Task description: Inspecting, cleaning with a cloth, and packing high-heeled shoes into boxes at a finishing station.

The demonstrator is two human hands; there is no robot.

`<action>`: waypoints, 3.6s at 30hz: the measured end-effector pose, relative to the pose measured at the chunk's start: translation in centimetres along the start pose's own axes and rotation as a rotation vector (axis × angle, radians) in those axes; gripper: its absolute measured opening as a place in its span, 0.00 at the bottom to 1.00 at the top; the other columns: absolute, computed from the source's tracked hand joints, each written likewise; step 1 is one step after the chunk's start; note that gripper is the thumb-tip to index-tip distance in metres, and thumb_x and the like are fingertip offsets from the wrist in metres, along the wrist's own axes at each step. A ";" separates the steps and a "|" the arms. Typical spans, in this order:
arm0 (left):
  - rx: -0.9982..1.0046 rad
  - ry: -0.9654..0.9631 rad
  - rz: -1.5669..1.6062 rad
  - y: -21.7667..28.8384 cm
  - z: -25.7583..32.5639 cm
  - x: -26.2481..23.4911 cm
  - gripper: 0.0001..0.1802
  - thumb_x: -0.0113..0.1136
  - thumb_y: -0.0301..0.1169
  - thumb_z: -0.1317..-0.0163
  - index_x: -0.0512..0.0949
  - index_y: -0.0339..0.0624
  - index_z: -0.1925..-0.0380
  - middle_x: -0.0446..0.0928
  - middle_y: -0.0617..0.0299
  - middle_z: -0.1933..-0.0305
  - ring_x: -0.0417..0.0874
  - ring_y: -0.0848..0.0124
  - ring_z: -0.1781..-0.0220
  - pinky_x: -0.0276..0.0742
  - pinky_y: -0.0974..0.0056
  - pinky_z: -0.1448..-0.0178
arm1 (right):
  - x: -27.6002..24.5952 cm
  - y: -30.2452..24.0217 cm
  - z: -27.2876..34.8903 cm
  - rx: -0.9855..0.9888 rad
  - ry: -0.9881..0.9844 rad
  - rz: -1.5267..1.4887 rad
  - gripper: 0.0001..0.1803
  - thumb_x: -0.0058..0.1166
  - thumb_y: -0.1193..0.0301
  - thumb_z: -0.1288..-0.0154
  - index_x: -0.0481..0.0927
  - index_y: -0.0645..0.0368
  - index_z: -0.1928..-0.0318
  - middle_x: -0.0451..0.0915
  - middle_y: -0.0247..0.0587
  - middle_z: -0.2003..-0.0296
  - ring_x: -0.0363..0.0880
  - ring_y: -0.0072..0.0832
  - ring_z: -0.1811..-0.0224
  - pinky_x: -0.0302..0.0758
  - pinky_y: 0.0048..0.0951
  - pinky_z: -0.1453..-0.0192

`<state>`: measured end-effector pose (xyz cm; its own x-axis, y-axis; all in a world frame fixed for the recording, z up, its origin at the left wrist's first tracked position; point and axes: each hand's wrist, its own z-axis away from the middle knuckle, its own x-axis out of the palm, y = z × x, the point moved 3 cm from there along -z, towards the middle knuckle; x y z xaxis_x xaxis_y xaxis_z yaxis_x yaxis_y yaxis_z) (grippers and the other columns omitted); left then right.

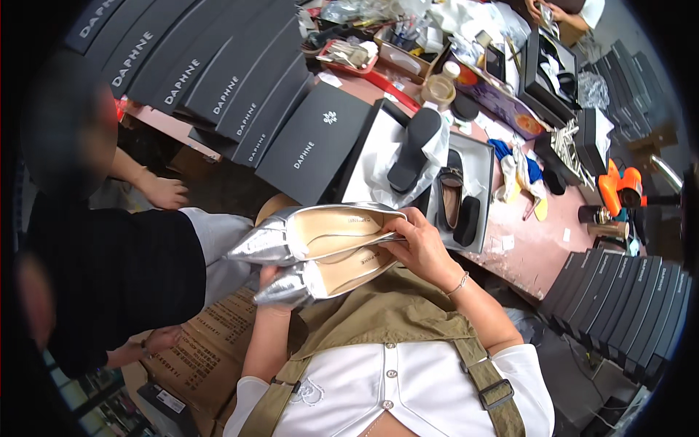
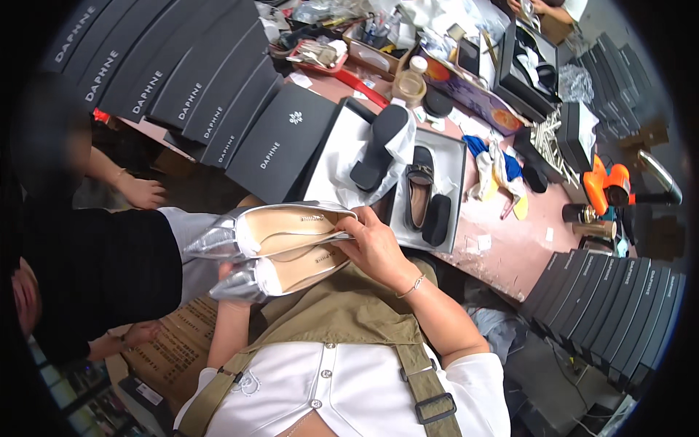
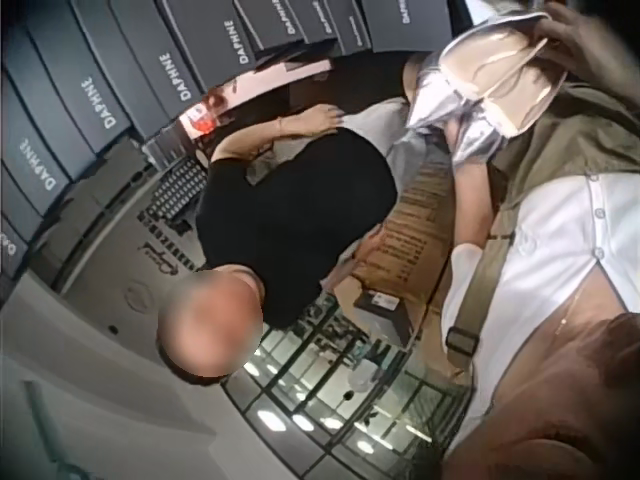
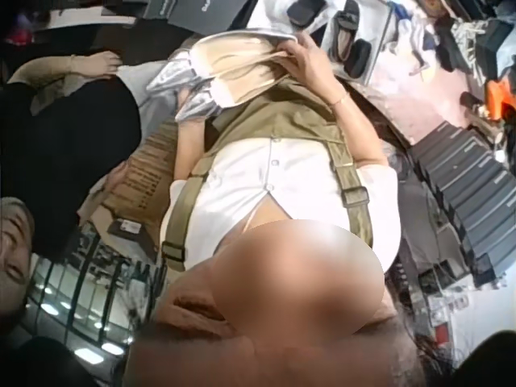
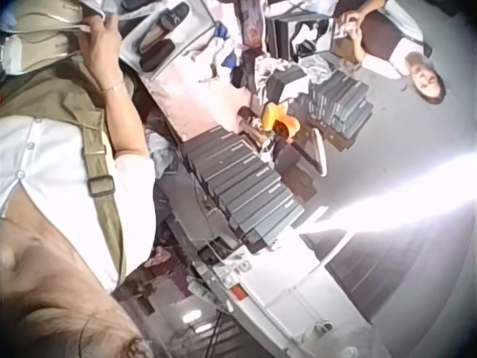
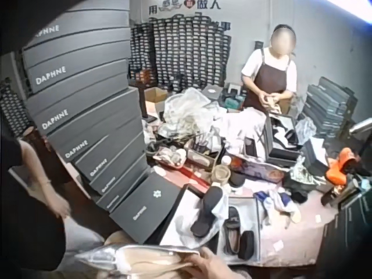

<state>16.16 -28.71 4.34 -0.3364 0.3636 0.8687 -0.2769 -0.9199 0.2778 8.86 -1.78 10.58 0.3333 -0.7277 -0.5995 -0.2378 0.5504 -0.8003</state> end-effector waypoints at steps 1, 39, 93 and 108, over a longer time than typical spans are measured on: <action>0.019 -0.067 -0.010 0.0 -0.4 0.0 0.30 0.58 0.40 0.36 0.67 0.37 0.37 0.72 0.49 0.38 0.76 0.56 0.39 0.72 0.48 0.34 | 0.0 0.1 0.3 0.011 0.000 -0.014 0.13 0.65 0.74 0.45 0.78 0.59 0.59 0.73 0.46 0.61 0.78 0.37 0.68 0.77 0.33 0.62; -0.166 -0.152 0.200 0.5 -4.2 -1.7 0.34 0.42 0.56 0.31 0.61 0.49 0.32 0.63 0.56 0.30 0.64 0.56 0.29 0.63 0.48 0.28 | 3.5 0.6 3.5 0.134 -0.227 -0.200 0.14 0.60 0.73 0.39 0.79 0.63 0.53 0.73 0.49 0.65 0.78 0.37 0.72 0.76 0.34 0.63; 0.617 -0.062 0.345 9.1 -4.7 -10.1 0.27 0.42 0.49 0.30 0.68 0.48 0.37 0.73 0.55 0.38 0.72 0.57 0.36 0.64 0.47 0.31 | 8.2 -1.7 1.3 -0.145 -0.609 -0.111 0.19 0.61 0.67 0.37 0.78 0.63 0.49 0.79 0.49 0.57 0.82 0.41 0.66 0.78 0.34 0.61; 0.689 0.334 -0.084 15.3 -5.1 -13.9 0.27 0.42 0.49 0.31 0.67 0.49 0.37 0.72 0.53 0.36 0.70 0.56 0.33 0.61 0.46 0.29 | 3.4 2.9 3.5 -0.045 -0.333 -0.170 0.18 0.56 0.64 0.35 0.77 0.62 0.49 0.79 0.52 0.56 0.79 0.49 0.55 0.76 0.41 0.50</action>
<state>12.02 -47.09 -5.58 -0.6234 0.3603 0.6940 0.2728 -0.7316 0.6248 12.50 -1.25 6.29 0.6485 -0.6300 -0.4272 -0.1907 0.4089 -0.8924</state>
